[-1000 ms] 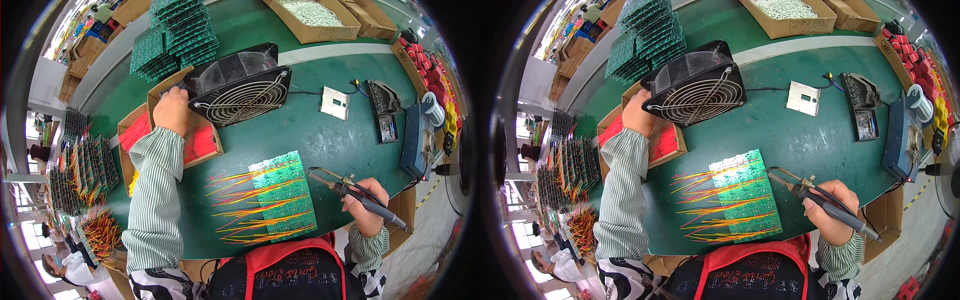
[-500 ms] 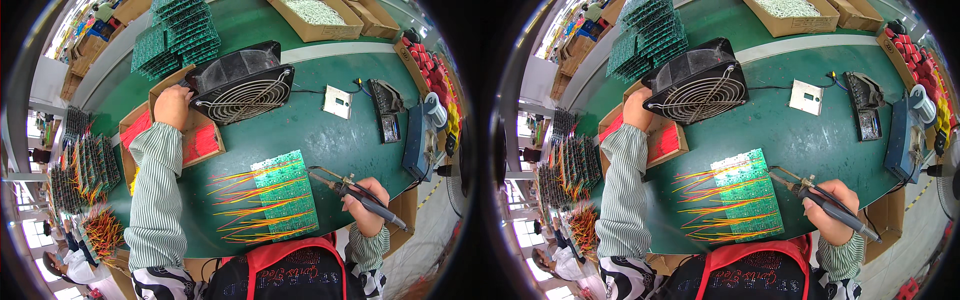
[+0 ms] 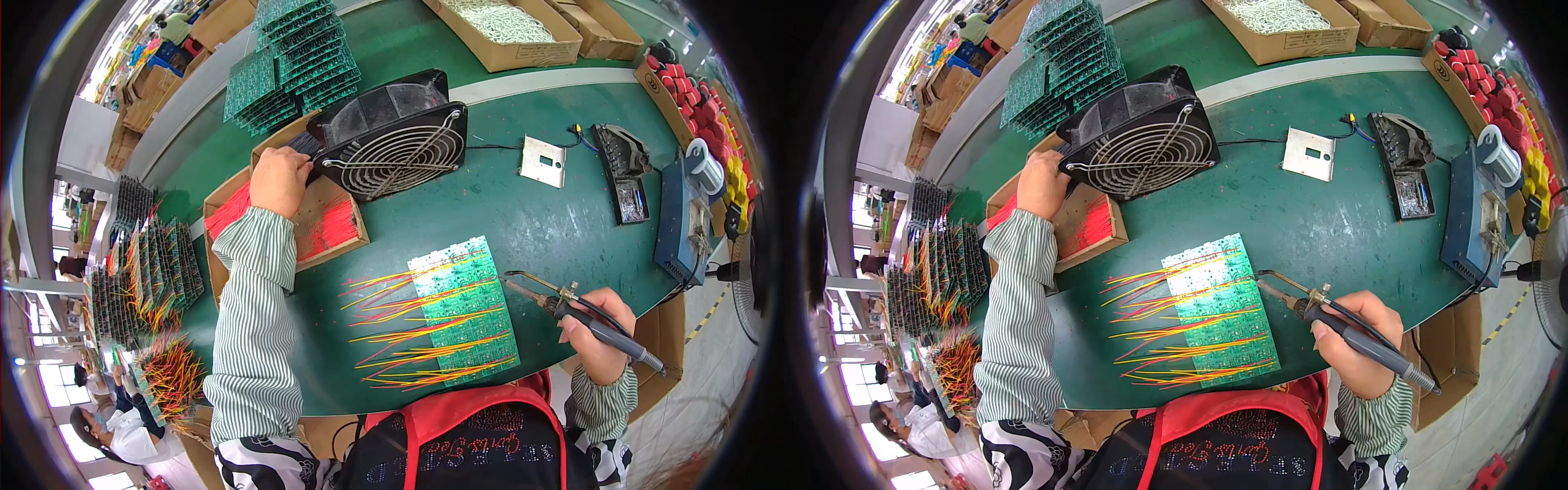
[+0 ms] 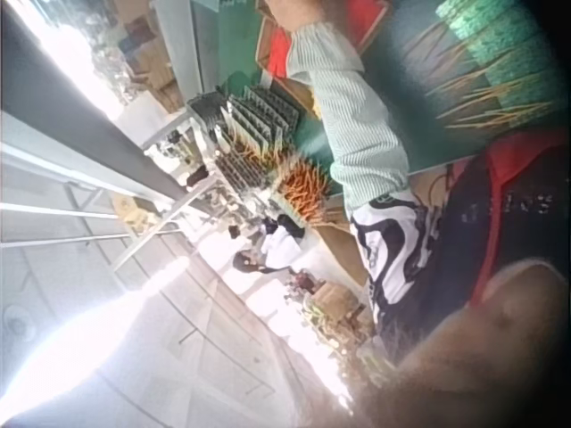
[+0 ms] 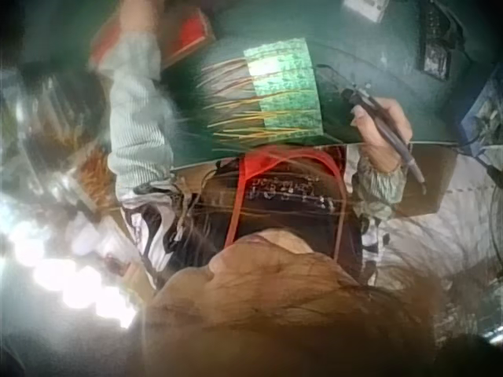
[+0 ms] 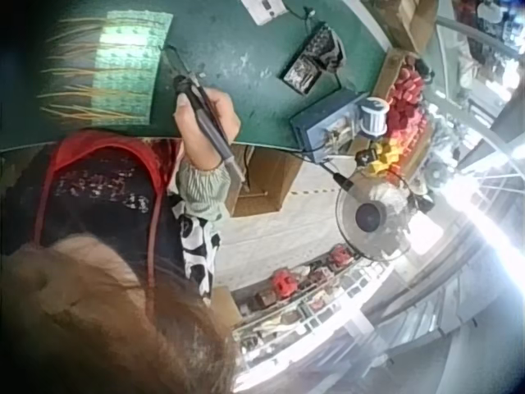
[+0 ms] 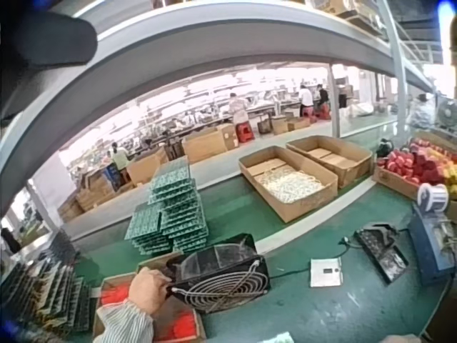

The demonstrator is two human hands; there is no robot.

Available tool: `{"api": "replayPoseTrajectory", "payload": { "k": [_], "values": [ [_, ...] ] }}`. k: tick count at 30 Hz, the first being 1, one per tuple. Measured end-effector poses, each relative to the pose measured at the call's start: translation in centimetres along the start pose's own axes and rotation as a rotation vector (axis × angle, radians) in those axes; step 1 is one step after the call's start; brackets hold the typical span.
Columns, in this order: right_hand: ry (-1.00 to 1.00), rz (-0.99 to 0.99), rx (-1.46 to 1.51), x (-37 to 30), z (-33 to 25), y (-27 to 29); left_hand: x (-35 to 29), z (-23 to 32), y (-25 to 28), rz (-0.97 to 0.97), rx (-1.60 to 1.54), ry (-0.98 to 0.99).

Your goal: The person solders wires onto circuit boards using a soldering iron, retrieving wires from boxes on the table and stacking the assembled circuit boards.

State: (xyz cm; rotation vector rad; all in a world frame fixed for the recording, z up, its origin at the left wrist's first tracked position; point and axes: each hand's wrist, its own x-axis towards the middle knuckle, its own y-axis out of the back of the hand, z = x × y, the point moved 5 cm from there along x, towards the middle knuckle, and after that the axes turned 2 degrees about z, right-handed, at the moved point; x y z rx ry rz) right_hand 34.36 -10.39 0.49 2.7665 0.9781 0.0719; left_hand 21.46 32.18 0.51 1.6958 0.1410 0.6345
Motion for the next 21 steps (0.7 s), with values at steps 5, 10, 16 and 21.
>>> {"api": "replayPoseTrajectory", "payload": {
  "k": [5,10,16,21],
  "values": [
    [0.014,0.004,0.011,-0.5,0.0,0.2,-0.1,0.8,1.0,-0.091,-0.023,-0.008],
    [0.024,0.007,-0.001,-0.7,0.1,0.5,-0.3,1.3,1.9,-0.150,0.149,-0.092],
    [0.016,0.008,0.025,-0.7,0.3,0.7,-3.1,2.4,1.2,-0.352,0.510,-0.191],
    [0.038,0.031,-0.036,-0.4,0.2,0.4,-4.4,2.7,-1.3,-0.420,0.518,-0.226]
  ]
}}
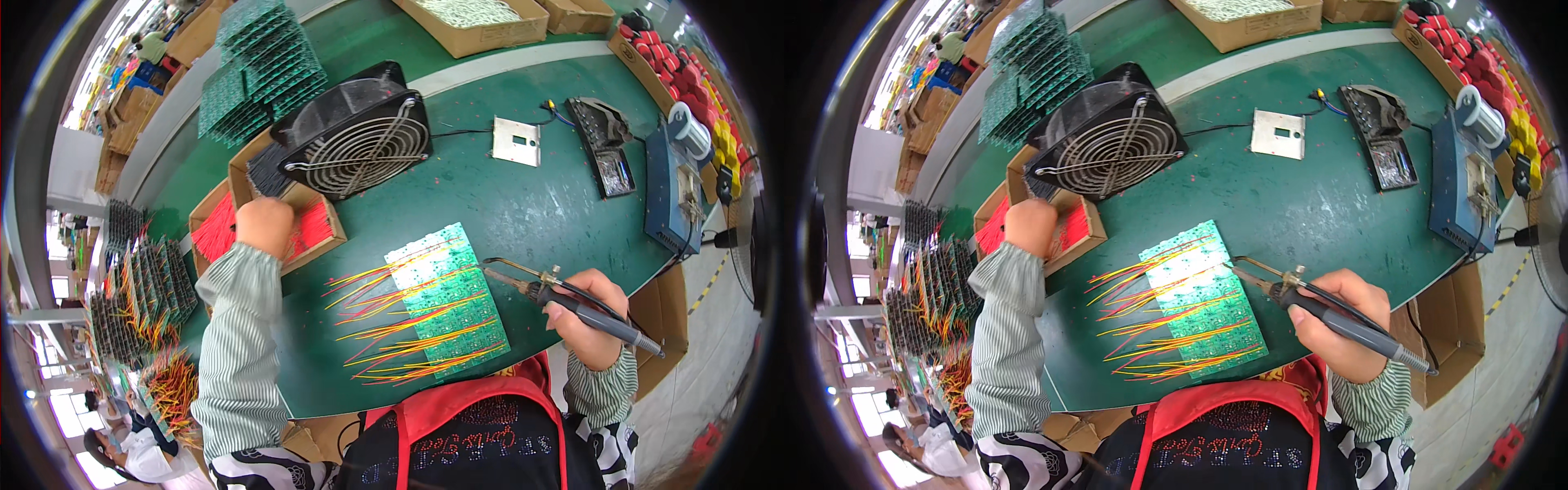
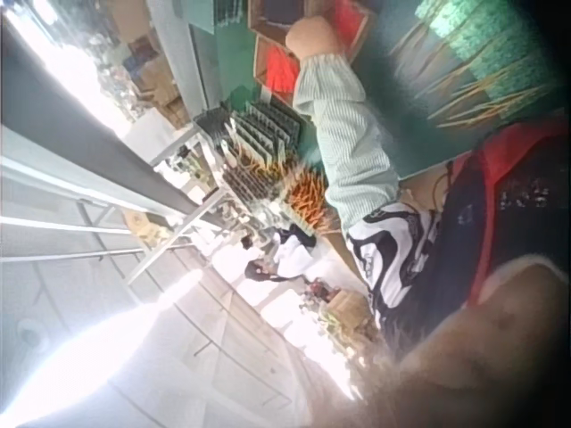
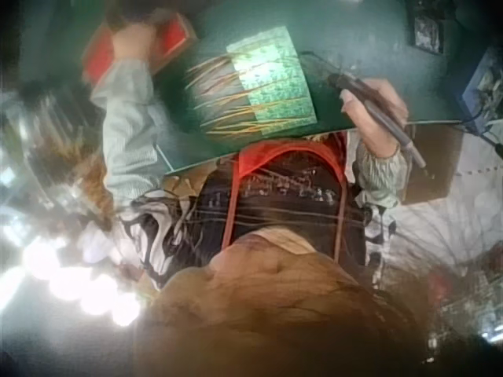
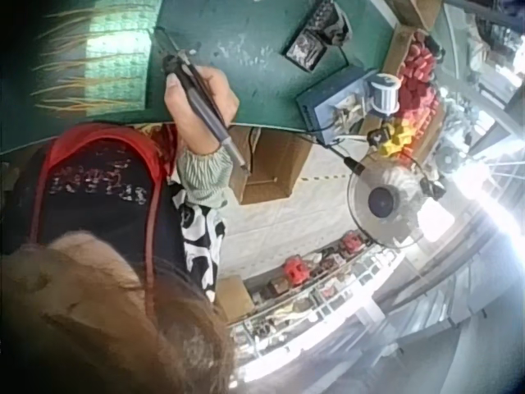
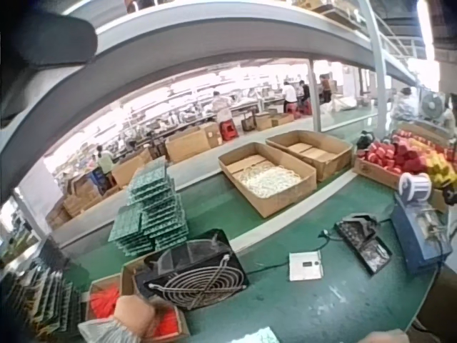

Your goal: The person solders wires onto circuit boards using a soldering iron, retrieving wires from boxes on the table and stacking the assembled circuit boards.

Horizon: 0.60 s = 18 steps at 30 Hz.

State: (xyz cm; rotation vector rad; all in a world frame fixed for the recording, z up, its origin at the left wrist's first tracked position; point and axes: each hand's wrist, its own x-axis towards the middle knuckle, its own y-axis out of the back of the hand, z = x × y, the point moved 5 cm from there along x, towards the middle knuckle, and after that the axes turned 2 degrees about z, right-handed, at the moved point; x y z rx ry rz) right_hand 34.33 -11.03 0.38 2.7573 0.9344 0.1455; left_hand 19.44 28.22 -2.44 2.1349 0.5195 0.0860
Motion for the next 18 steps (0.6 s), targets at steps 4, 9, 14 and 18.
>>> {"api": "replayPoseTrajectory", "payload": {
  "k": [4,9,14,18],
  "values": [
    [0.004,-0.023,-0.026,0.6,-0.3,-0.2,-2.7,-1.3,3.2,0.152,-0.185,0.017],
    [-0.026,-0.043,0.015,1.3,-0.4,-1.4,-5.6,4.0,10.1,0.250,-1.011,-0.027],
    [0.088,-0.148,0.008,2.3,-1.7,-4.0,-6.2,8.7,9.0,0.157,-1.210,-0.084],
    [0.093,-0.186,0.011,2.7,-1.5,-5.6,-5.4,9.6,7.2,0.103,-1.295,-0.029]
  ]
}}
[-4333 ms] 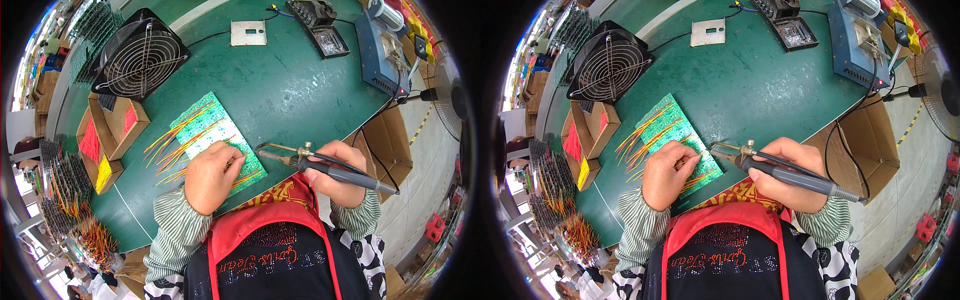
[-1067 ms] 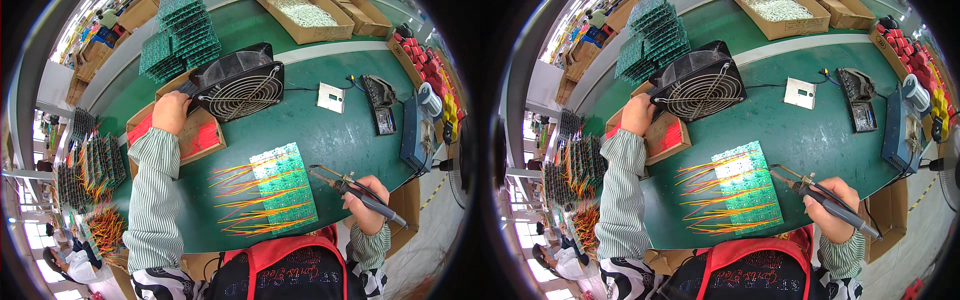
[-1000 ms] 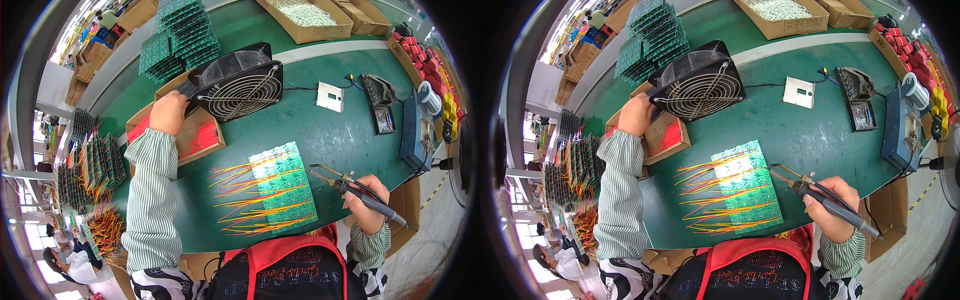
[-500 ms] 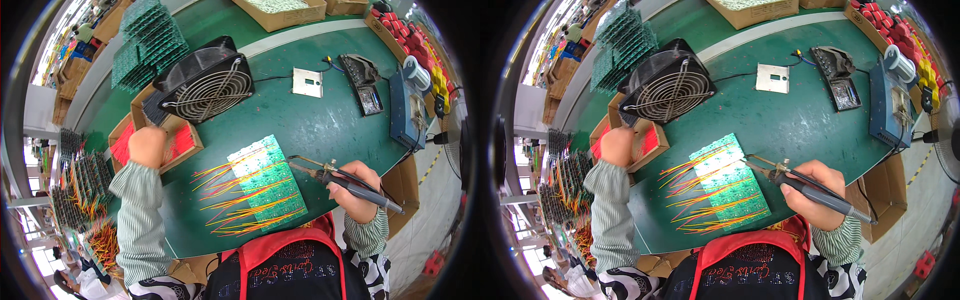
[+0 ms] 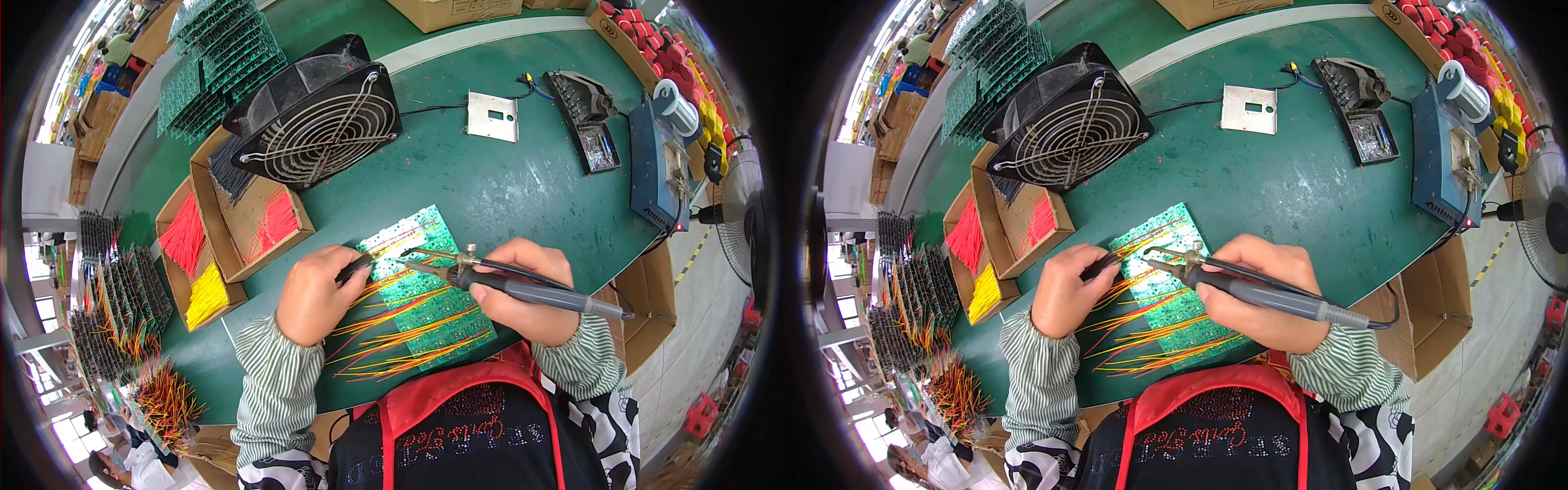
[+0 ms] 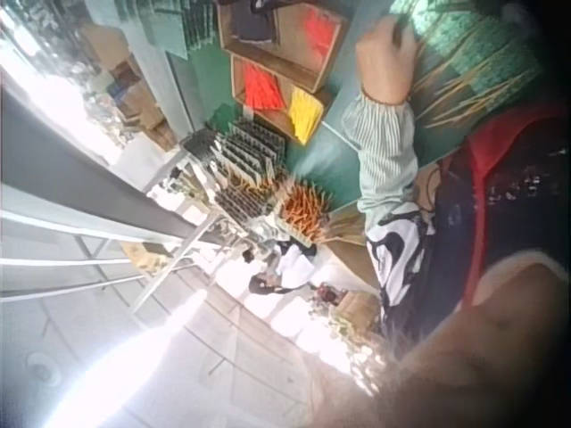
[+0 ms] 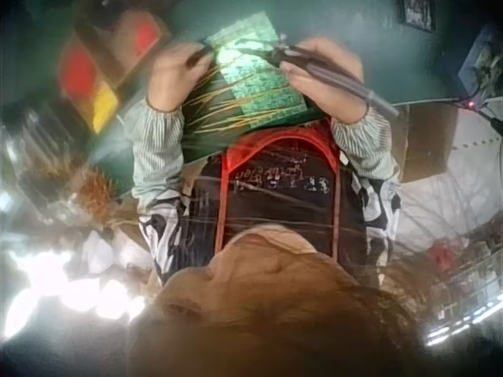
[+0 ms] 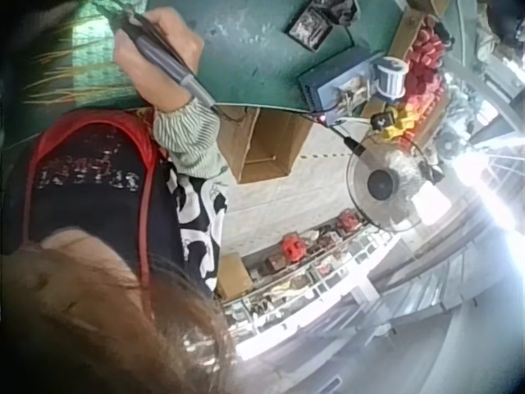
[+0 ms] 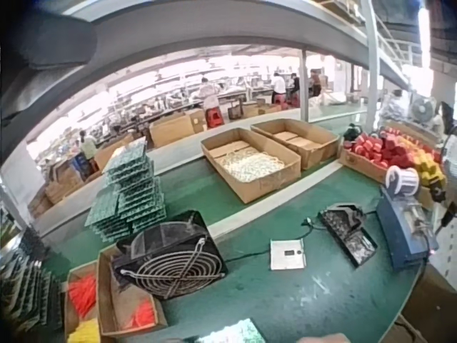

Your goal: The person solders wires onto circuit boards using a soldering iron, retrieving wires from boxes on the table and stacking the assembled circuit boards.

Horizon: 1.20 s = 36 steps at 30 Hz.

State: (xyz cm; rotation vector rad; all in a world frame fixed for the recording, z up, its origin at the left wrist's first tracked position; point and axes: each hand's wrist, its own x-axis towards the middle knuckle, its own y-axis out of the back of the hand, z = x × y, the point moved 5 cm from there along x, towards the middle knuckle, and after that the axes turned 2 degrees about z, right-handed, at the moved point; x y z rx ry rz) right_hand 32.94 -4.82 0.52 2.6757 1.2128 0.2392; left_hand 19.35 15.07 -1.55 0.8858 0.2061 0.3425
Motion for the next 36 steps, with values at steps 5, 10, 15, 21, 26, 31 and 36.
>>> {"api": "replayPoseTrajectory", "payload": {
  "k": [5,10,15,21,26,31,36],
  "values": [
    [-0.115,-0.021,0.066,0.6,1.4,-1.4,0.5,-1.5,-0.6,-0.025,-0.099,0.080],
    [-0.210,-0.042,0.094,1.3,1.8,-1.9,0.9,-1.7,-0.6,-0.083,-0.150,0.118],
    [-0.215,-0.054,0.098,1.6,2.0,-2.1,1.0,-2.0,-0.6,-0.130,-0.165,0.169],
    [-0.229,-0.066,0.104,1.9,2.0,-2.3,1.1,-2.2,-0.8,-0.121,-0.184,0.155],
    [-0.208,-0.074,0.061,1.8,2.2,-2.2,1.2,-1.9,-0.6,-0.135,-0.169,0.177],
    [-0.191,-0.018,0.103,1.5,1.9,-1.0,1.3,-1.8,-0.6,-0.125,-0.150,0.147],
    [-0.157,-0.005,0.068,1.2,1.6,-0.1,1.0,-1.1,0.9,-0.002,-0.038,0.012]
  ]
}}
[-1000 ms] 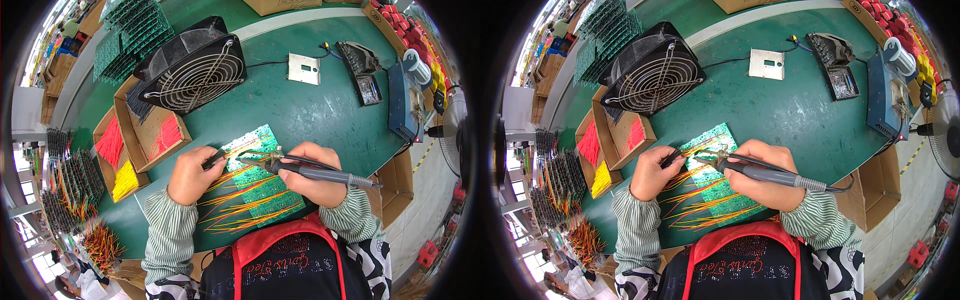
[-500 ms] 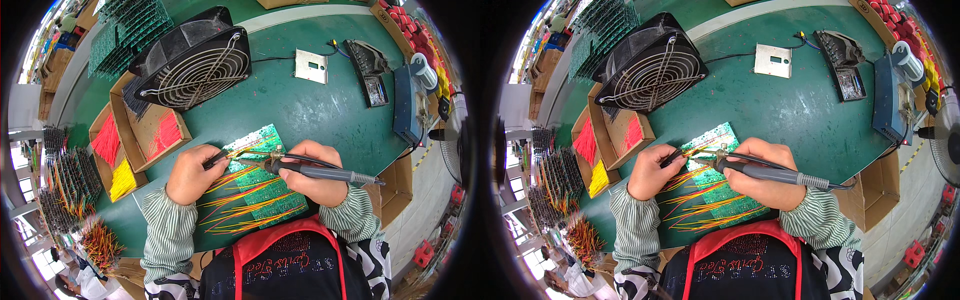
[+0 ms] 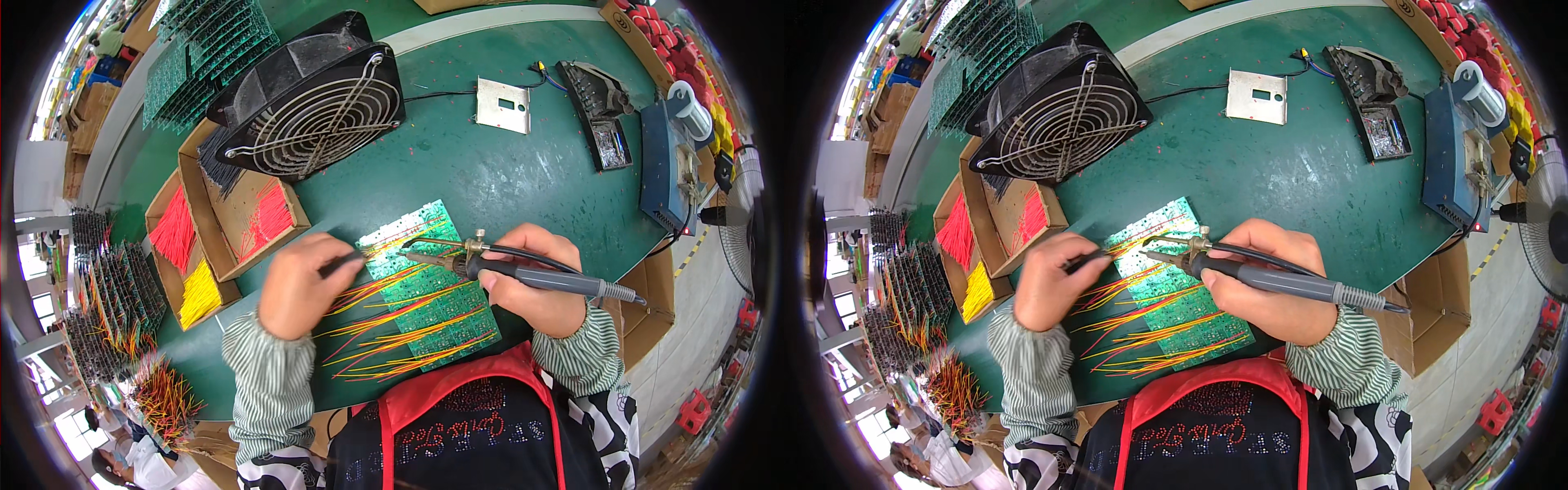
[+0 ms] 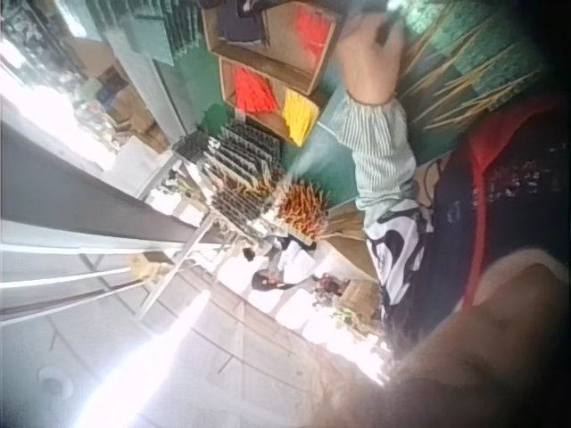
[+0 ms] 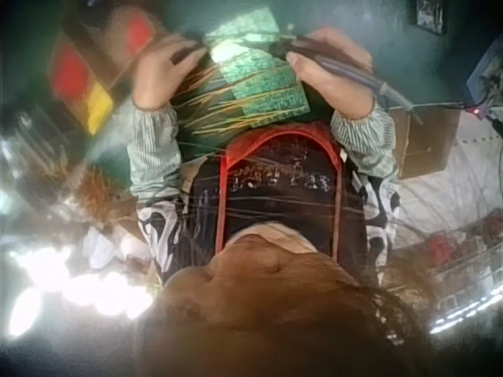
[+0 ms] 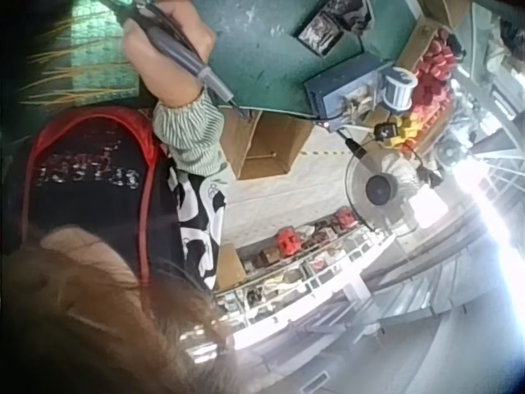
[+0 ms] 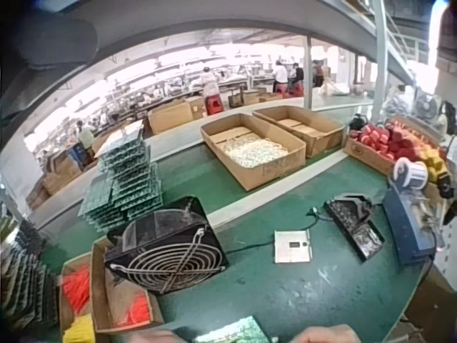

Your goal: The person solders wires onto circuit boards using a soldering iron, retrieving wires from boxes on the table and stacking the assembled circuit boards.

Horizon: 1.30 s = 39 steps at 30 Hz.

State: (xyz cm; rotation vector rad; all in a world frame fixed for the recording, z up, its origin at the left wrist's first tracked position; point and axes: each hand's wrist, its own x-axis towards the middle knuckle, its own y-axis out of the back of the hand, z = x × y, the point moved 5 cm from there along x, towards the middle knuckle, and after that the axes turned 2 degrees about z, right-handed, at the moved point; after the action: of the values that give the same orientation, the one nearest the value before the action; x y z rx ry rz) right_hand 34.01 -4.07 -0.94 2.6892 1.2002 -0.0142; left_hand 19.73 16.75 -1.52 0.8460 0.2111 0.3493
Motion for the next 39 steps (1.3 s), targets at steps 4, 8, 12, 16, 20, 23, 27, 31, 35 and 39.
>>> {"api": "replayPoseTrajectory", "payload": {
  "k": [4,8,12,16,20,23,27,31,35,39],
  "values": [
    [-0.062,0.014,0.030,-0.2,0.8,0.5,-0.7,2.4,4.3,0.394,0.331,0.008],
    [-0.048,0.022,-0.004,-0.1,0.4,0.5,0.0,3.3,0.6,0.095,0.141,-0.094],
    [-0.093,0.027,0.073,0.0,0.8,0.0,0.8,2.1,-1.9,-0.006,0.046,-0.043],
    [-0.135,0.018,0.077,0.2,1.3,0.0,1.3,1.6,-2.3,-0.035,-0.008,-0.030],
    [-0.137,0.013,0.072,0.4,1.5,-0.1,1.5,1.3,-2.4,-0.032,-0.011,-0.020],
    [-0.075,0.019,0.016,0.6,1.3,0.0,1.6,1.4,-2.5,-0.037,-0.012,-0.008],
    [-0.060,0.019,0.010,0.6,0.7,0.4,1.6,1.3,-2.4,-0.042,-0.022,0.002],
    [-0.113,0.020,0.004,0.3,0.5,1.0,1.6,1.2,-2.3,-0.076,-0.013,0.018],
    [-0.077,0.047,-0.010,-0.1,0.3,1.7,1.3,1.8,-0.4,0.027,0.094,-0.101],
    [-0.088,0.081,-0.015,-0.3,0.6,2.3,0.9,3.5,3.0,0.441,0.395,-0.056]
  ]
}}
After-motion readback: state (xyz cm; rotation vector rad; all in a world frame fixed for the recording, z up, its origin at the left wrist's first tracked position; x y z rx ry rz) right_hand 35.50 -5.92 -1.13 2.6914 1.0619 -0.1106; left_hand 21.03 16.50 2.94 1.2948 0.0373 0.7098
